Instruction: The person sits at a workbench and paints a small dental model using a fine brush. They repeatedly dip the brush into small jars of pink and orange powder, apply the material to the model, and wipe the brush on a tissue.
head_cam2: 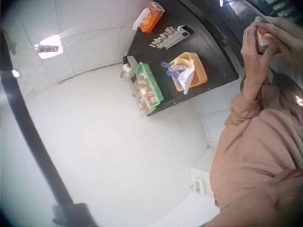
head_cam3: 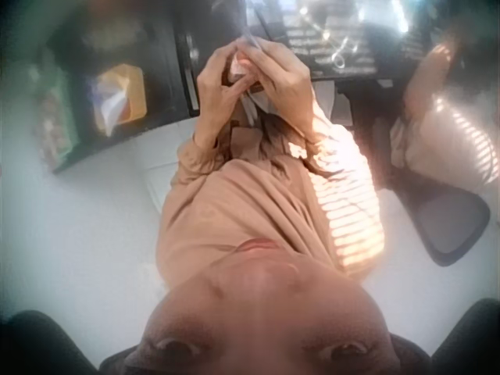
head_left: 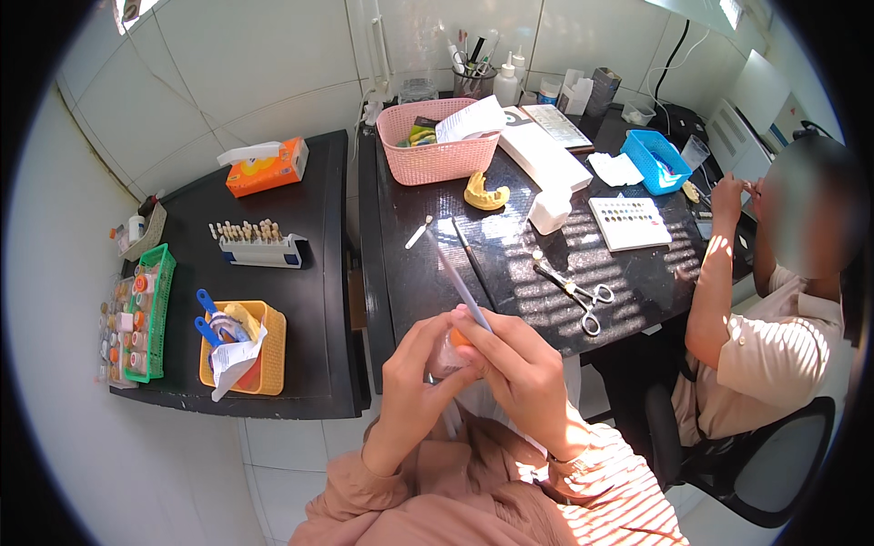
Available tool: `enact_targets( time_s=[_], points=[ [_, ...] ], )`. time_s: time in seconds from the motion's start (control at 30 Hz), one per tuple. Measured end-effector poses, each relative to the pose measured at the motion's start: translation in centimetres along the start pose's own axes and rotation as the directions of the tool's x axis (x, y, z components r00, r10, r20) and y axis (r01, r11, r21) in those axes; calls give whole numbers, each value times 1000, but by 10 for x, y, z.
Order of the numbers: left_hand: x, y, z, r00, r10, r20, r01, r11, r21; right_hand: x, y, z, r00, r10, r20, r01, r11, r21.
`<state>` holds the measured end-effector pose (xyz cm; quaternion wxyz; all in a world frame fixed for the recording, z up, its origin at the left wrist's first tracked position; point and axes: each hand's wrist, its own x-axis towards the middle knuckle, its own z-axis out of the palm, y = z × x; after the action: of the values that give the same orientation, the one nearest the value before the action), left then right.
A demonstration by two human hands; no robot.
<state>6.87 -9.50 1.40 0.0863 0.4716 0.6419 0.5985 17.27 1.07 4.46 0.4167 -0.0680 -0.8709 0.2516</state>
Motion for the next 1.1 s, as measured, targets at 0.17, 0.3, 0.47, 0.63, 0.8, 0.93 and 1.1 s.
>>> enact_targets(
  time_s=[0.17,0.3,0.47,0.63,0.8,0.93,1.1],
  points=[
    [-9,-5,3,999,-44,12,45,997,-57,8,-1,-10,995,85,48,-87,996,37],
    [-7,-6,-2,996,-69,52,74,993,-95,26,1,-20,935,312,169,-345,913,220],
    [-7,-12,-2,996,-85,8,86,983,-160,19,4,-30,860,457,229,-509,803,310],
    [-6,-11,-1,980,-193,-57,173,953,-250,-14,0,-58,831,549,90,-541,758,365],
    [-5,-17,2,985,-136,-109,122,984,-128,-33,-6,-59,812,582,-48,-469,699,540],
    [-6,-19,3,985,-94,-142,82,993,-87,-46,-7,-62,780,624,-40,-499,659,563],
    [-4,-14,2,989,-81,-122,76,996,-47,-50,-4,-59,806,579,-120,-414,697,586]
  ],
)
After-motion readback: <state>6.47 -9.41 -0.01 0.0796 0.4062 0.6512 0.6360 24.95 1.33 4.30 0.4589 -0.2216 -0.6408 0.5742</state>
